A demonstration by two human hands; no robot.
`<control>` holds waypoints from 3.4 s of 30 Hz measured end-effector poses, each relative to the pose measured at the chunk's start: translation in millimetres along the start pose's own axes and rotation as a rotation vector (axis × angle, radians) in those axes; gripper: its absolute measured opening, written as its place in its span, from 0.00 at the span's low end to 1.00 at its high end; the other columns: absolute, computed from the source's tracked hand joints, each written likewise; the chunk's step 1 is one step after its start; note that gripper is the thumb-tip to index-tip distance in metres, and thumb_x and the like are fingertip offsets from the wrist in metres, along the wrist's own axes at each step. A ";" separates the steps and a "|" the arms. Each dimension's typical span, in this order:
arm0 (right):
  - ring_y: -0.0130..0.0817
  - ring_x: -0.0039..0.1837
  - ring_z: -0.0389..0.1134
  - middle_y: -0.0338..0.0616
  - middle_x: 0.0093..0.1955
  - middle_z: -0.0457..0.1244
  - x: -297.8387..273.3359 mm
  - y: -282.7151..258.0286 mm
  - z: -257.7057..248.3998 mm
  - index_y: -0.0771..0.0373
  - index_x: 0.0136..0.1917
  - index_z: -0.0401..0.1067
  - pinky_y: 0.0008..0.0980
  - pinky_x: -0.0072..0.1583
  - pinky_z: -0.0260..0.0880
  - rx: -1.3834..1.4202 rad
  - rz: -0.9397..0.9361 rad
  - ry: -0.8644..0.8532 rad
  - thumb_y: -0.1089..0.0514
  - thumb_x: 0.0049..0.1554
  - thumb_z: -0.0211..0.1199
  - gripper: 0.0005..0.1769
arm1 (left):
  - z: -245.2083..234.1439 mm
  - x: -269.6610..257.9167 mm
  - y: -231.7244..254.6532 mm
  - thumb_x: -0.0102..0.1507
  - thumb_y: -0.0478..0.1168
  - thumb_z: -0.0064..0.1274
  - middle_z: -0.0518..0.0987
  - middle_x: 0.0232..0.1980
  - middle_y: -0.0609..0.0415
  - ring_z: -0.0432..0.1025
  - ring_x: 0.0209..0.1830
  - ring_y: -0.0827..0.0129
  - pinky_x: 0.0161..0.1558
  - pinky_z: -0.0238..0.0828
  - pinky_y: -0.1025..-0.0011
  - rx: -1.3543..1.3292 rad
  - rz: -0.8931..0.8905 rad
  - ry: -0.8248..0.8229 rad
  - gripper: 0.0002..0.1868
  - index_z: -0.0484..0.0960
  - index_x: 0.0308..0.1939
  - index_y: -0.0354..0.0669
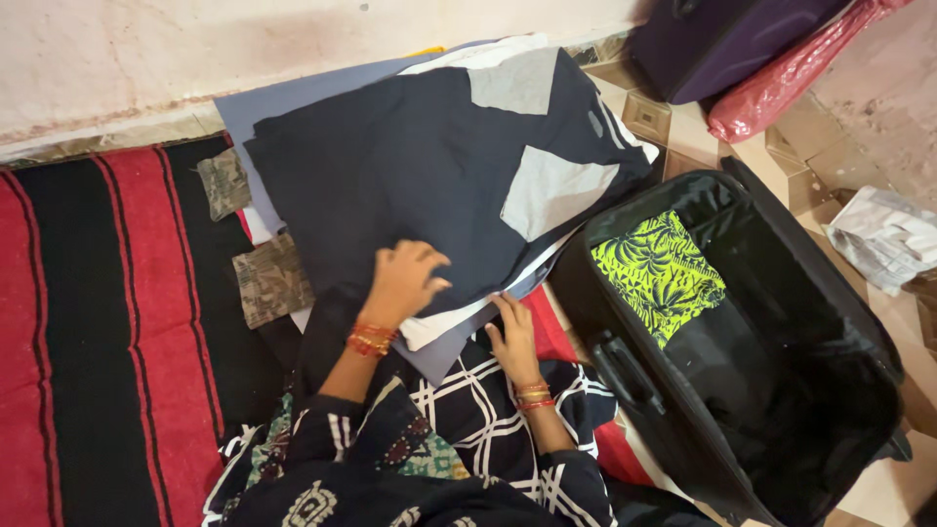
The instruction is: The person folds a black and grey t-shirt and places it into a black suitcase, then picks up a green patterned shirt, unfolds it, and smooths it out.
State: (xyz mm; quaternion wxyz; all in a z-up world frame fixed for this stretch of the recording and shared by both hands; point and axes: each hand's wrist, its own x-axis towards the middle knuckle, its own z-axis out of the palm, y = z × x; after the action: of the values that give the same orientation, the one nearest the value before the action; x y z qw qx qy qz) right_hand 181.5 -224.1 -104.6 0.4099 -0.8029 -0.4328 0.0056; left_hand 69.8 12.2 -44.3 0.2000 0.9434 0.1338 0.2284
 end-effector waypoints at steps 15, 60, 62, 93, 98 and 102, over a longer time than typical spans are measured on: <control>0.53 0.68 0.65 0.53 0.68 0.65 12.0 -68.2 14.5 0.60 0.62 0.75 0.45 0.68 0.63 0.145 -0.120 -0.101 0.65 0.49 0.69 0.26 | -27.9 -26.2 7.1 0.48 0.70 0.61 0.69 0.70 0.40 0.52 0.76 0.39 0.68 0.26 0.25 0.286 0.117 -0.264 0.40 0.82 0.59 0.59; 0.53 0.67 0.64 0.52 0.65 0.64 0.9 -72.4 13.7 0.62 0.64 0.73 0.43 0.69 0.62 0.125 -0.066 -0.065 0.70 0.52 0.62 0.25 | 28.6 6.7 -13.5 0.54 0.63 0.62 0.62 0.74 0.36 0.52 0.76 0.45 0.69 0.39 0.30 0.319 0.058 -0.305 0.39 0.75 0.66 0.54; 0.53 0.66 0.64 0.52 0.63 0.65 2.5 -66.1 10.2 0.62 0.62 0.74 0.43 0.68 0.64 0.148 -0.042 -0.018 0.70 0.52 0.62 0.23 | 36.1 6.8 -15.4 0.53 0.61 0.62 0.64 0.72 0.35 0.54 0.75 0.45 0.68 0.41 0.30 0.318 0.084 -0.281 0.39 0.77 0.65 0.52; 0.51 0.37 0.67 0.50 0.32 0.65 -7.8 14.9 -161.8 0.61 0.35 0.72 0.48 0.42 0.65 -0.725 0.302 0.572 0.50 0.65 0.59 0.19 | 94.4 96.3 191.5 0.59 0.54 0.62 0.56 0.81 0.49 0.45 0.82 0.52 0.75 0.37 0.32 -0.220 0.570 -0.062 0.40 0.67 0.74 0.61; 0.51 0.37 0.67 0.50 0.33 0.65 -8.2 7.6 -164.0 0.61 0.36 0.73 0.47 0.42 0.65 -0.698 0.315 0.550 0.48 0.64 0.60 0.19 | 96.0 92.4 192.2 0.60 0.54 0.62 0.60 0.79 0.54 0.48 0.82 0.55 0.74 0.39 0.31 -0.208 0.541 -0.065 0.38 0.67 0.74 0.64; 0.51 0.38 0.68 0.49 0.34 0.66 -8.9 4.6 -166.8 0.60 0.37 0.73 0.46 0.42 0.64 -0.683 0.262 0.538 0.45 0.62 0.62 0.19 | 92.4 96.7 180.6 0.58 0.53 0.63 0.62 0.76 0.51 0.51 0.78 0.53 0.69 0.39 0.31 -0.195 0.555 -0.016 0.37 0.70 0.71 0.61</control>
State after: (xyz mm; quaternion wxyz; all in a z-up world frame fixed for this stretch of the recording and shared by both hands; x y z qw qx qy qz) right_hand 239.8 -340.7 0.1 0.2151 -0.9131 -0.1828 -0.2944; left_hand 226.8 -143.5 -3.9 0.2205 0.9221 -0.1535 0.2785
